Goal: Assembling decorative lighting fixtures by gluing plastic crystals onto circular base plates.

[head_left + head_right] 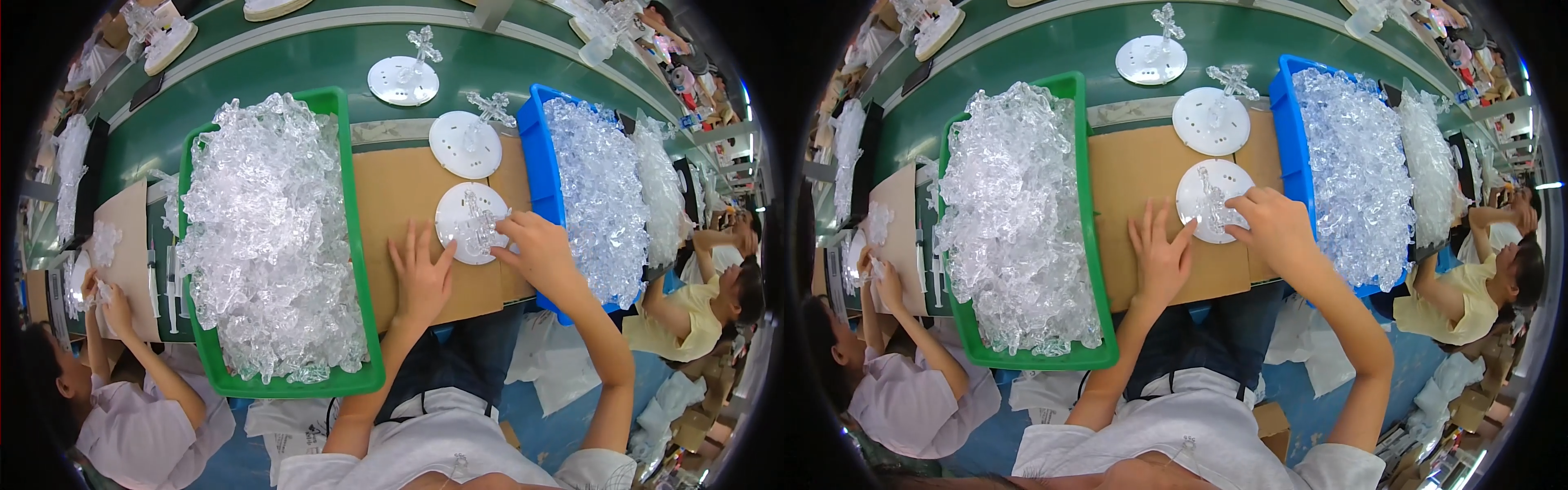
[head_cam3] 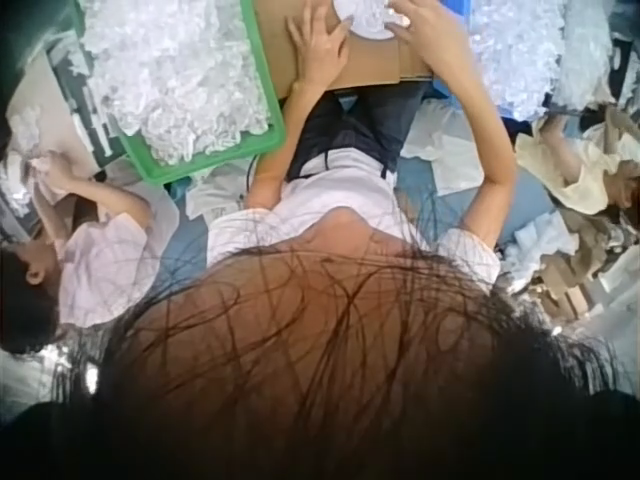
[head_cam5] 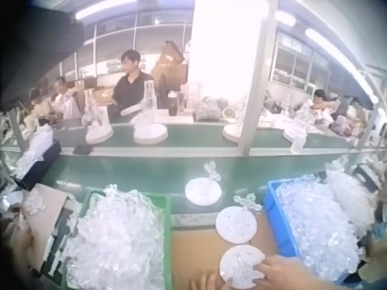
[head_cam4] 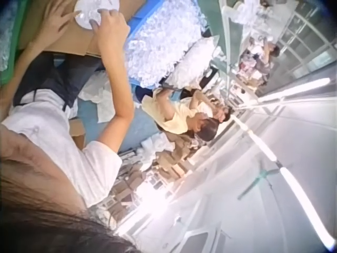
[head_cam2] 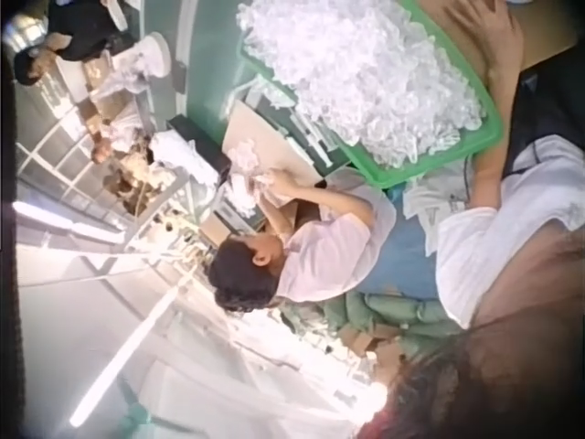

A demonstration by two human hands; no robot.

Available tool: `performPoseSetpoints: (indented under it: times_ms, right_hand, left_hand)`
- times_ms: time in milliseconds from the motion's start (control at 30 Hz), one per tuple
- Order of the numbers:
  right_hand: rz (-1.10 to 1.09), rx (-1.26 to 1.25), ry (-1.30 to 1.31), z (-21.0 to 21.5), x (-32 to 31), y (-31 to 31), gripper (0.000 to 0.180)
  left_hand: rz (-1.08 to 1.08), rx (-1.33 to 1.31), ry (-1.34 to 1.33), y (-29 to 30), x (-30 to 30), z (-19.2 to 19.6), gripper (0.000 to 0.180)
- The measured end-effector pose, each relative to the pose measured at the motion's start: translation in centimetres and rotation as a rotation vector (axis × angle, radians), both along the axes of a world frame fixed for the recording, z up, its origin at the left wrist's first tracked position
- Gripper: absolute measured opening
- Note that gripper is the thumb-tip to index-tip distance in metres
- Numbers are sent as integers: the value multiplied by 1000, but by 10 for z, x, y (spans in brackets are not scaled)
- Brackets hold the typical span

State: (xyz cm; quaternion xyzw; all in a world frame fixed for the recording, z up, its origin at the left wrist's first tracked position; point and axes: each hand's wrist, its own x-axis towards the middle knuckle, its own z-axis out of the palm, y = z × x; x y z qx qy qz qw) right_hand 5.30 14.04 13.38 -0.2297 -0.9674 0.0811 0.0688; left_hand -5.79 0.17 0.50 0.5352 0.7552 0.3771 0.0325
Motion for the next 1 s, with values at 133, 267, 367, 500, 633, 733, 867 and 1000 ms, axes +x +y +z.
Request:
performPoseSetpoints:
  times_ms: [133,267,367,500,633,733,867,1000]
  right_hand:
    - [26,-18,-107,-8,-5,3,15]
    - [-6,-54,-85,-12,-5,3,13]
    - [-31,-116,-34,-13,-5,1,13]
    - [-6,-142,-31,-16,-4,4,12]
    - [5,-179,-22,-17,-4,9,14]
    - [50,-113,-132,-14,-2,8,17]
    - [56,-76,-172,28,-19,21,23]
    - [-141,107,41,71,-83,112,34]
  left_hand:
    - [-1,-16,0,-1,0,-1,32]
    - [-8,-34,-1,-1,1,2,31]
    - [-8,-39,-6,0,1,1,32]
    - [-13,-37,-9,1,1,2,31]
    - [-23,-40,18,4,-1,5,30]
    - [17,-54,26,2,1,7,30]
    - [73,-70,49,-7,-2,8,28]
    - [154,-69,72,-17,-4,15,25]
